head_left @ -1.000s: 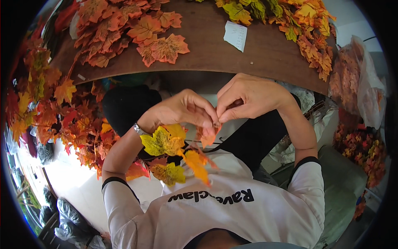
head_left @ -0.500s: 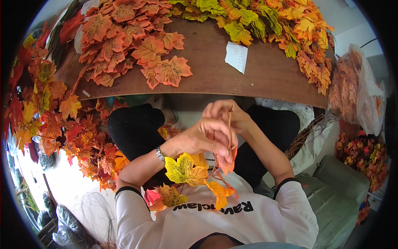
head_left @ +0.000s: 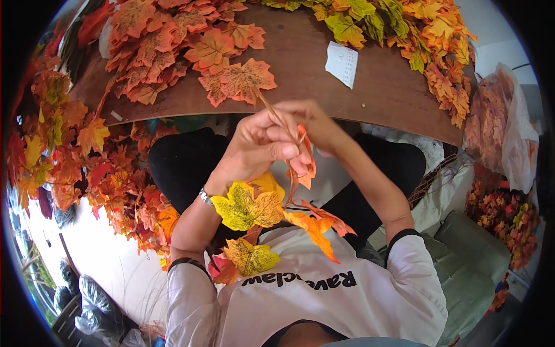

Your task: The recorder is attaching various colored artificial maple leaves to a plastic vine or branch structure.

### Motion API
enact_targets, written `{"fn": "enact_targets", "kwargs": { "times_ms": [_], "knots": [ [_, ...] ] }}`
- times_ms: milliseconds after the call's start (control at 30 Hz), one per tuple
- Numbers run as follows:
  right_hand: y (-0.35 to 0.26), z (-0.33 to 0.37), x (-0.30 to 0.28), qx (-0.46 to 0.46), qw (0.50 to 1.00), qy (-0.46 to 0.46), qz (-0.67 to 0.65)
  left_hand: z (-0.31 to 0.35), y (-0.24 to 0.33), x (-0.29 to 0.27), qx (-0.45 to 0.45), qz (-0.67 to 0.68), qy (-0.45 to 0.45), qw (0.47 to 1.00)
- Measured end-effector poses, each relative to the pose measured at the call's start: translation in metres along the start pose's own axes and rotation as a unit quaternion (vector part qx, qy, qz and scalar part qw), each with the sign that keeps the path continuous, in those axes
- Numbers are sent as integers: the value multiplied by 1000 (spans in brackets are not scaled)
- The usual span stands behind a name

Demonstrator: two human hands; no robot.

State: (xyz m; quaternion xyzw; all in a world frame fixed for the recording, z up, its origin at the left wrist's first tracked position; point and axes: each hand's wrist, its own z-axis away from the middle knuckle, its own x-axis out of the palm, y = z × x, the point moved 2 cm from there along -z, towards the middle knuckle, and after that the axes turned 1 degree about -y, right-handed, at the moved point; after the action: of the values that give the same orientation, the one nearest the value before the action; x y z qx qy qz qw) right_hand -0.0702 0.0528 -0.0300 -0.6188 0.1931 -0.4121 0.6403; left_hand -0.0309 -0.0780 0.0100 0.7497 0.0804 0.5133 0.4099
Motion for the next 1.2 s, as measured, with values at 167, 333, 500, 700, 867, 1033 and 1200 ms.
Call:
{"fn": "enact_targets", "kwargs": {
  "times_ms": [167,333,500,700,867,1033,1200],
  "knots": [
    [21,16,3,53,989,-135,9,2,11,11,0,-127,-77,989],
    [9,18,8,16,976,-215,35,2,10,19,-55,-222,-85,970],
    [7,21,5,52,975,-213,44,3,4,18,-63,-132,-56,988],
    [7,22,-8,35,981,-165,93,4,-3,13,-100,-68,-66,991],
    [-3,25,-12,-54,960,-129,242,2,-14,11,-60,-68,-70,993],
    [-10,31,-19,-77,967,-49,237,-1,-11,8,-70,-96,-72,990],
    [-5,32,-15,-76,954,-116,267,-2,-10,17,-101,-63,-61,991]
  ]
}}
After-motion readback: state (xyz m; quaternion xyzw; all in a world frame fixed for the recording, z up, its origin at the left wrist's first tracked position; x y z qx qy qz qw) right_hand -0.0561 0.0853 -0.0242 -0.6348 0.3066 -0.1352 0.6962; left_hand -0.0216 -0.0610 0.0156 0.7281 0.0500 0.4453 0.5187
